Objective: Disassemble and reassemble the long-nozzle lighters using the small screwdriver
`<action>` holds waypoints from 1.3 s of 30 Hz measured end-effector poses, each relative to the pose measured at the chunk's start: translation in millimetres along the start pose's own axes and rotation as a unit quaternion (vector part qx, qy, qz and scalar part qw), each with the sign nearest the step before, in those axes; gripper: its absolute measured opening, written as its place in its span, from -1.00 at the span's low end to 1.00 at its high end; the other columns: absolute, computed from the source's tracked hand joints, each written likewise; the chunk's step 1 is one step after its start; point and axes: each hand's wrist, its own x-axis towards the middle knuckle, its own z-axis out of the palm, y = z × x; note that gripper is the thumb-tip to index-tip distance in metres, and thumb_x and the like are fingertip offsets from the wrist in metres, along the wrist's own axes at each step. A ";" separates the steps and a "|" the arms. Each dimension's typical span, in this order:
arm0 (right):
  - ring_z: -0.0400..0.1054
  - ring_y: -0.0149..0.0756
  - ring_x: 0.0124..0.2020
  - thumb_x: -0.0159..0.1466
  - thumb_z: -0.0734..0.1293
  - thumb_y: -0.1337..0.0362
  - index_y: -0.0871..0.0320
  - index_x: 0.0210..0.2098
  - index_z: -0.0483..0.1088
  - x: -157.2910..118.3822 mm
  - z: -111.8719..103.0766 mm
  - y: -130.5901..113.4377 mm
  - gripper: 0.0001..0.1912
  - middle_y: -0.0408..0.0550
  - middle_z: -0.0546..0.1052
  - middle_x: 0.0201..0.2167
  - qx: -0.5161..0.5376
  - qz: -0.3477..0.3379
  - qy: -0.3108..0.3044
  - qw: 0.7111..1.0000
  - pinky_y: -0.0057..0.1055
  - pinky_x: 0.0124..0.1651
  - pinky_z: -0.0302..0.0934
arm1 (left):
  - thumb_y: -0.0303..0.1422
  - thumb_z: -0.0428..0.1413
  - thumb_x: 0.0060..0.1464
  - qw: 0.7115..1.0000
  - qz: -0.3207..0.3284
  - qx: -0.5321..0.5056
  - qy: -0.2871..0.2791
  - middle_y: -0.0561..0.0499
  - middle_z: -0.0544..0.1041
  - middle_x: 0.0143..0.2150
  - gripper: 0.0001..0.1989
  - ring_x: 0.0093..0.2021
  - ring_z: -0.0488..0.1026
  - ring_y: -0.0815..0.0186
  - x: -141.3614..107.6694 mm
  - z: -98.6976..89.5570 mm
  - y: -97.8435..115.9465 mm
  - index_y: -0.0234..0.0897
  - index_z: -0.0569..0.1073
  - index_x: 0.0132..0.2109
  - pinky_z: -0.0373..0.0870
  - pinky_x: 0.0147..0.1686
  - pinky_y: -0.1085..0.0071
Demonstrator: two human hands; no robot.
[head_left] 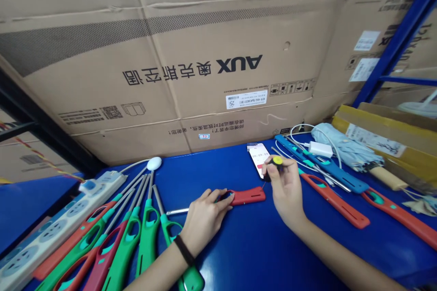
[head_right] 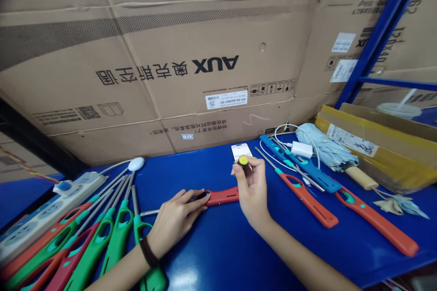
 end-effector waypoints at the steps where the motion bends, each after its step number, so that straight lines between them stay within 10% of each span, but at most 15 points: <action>1: 0.26 -0.43 -0.42 0.29 0.27 0.17 0.05 -0.30 0.19 4.0 -1.4 2.6 -0.85 -0.19 0.34 -0.37 0.017 0.019 -0.003 1.000 -0.43 -0.33 0.20 | -0.35 0.04 0.19 1.000 0.004 0.000 0.000 0.03 0.51 0.00 -0.73 -0.22 0.45 0.21 0.7 0.3 -0.6 -0.04 0.47 0.01 0.48 -0.29 0.30; 9: 0.11 -0.47 -0.60 0.30 0.19 0.01 0.03 -0.26 0.18 12.8 -10.9 5.0 -0.77 -0.25 0.31 -0.49 0.105 0.127 -0.097 0.982 -0.46 -0.49 0.10 | -0.35 0.01 0.22 0.998 0.046 -0.049 0.017 0.03 0.49 0.03 -0.73 -0.20 0.42 0.24 -0.2 2.5 -12.8 -0.03 0.47 0.02 0.47 -0.22 0.31; 16: 0.31 -0.30 -0.27 0.32 0.19 0.07 0.05 -0.20 0.25 6.3 -14.5 -6.1 -0.80 -0.06 0.41 -0.24 0.066 0.142 -0.194 0.969 -0.32 -0.17 0.20 | -0.34 -0.01 0.24 0.995 0.062 -0.084 -0.003 0.03 0.47 0.07 -0.72 -0.19 0.44 0.26 -0.3 0.4 -19.0 -0.01 0.46 0.03 0.45 -0.18 0.29; 24: 0.15 -0.41 -0.49 0.31 0.22 0.07 -0.01 -0.21 0.23 0.5 -9.8 -8.2 -0.83 -0.21 0.35 -0.44 0.103 0.131 -0.164 0.972 -0.44 -0.38 0.10 | -0.33 0.01 0.22 0.995 0.053 -0.082 -0.003 0.04 0.48 0.06 -0.73 -0.17 0.47 0.25 -0.8 0.4 -17.5 0.01 0.47 0.02 0.45 -0.16 0.24; 28: 0.17 -0.35 -0.44 0.35 0.02 -0.04 0.06 -0.15 0.37 0.1 -12.7 -12.4 -0.57 -0.11 0.35 -0.42 0.109 0.180 -0.183 0.960 -0.39 -0.31 0.14 | -0.31 0.00 0.23 0.996 0.051 -0.074 -0.010 0.04 0.48 0.06 -0.73 -0.16 0.47 0.24 -1.2 -0.4 -18.3 0.01 0.47 0.02 0.45 -0.15 0.23; 39: 0.37 -0.20 -0.20 0.34 0.14 0.06 0.06 -0.19 0.41 -1.7 -13.6 -3.8 -0.71 -0.05 0.49 -0.31 0.009 0.079 -0.112 0.990 -0.19 -0.04 0.19 | -0.31 -0.02 0.24 0.997 0.061 -0.052 -0.008 0.06 0.49 0.05 -0.73 -0.18 0.50 0.28 -2.2 -2.6 -11.2 0.05 0.46 0.03 0.47 -0.16 0.26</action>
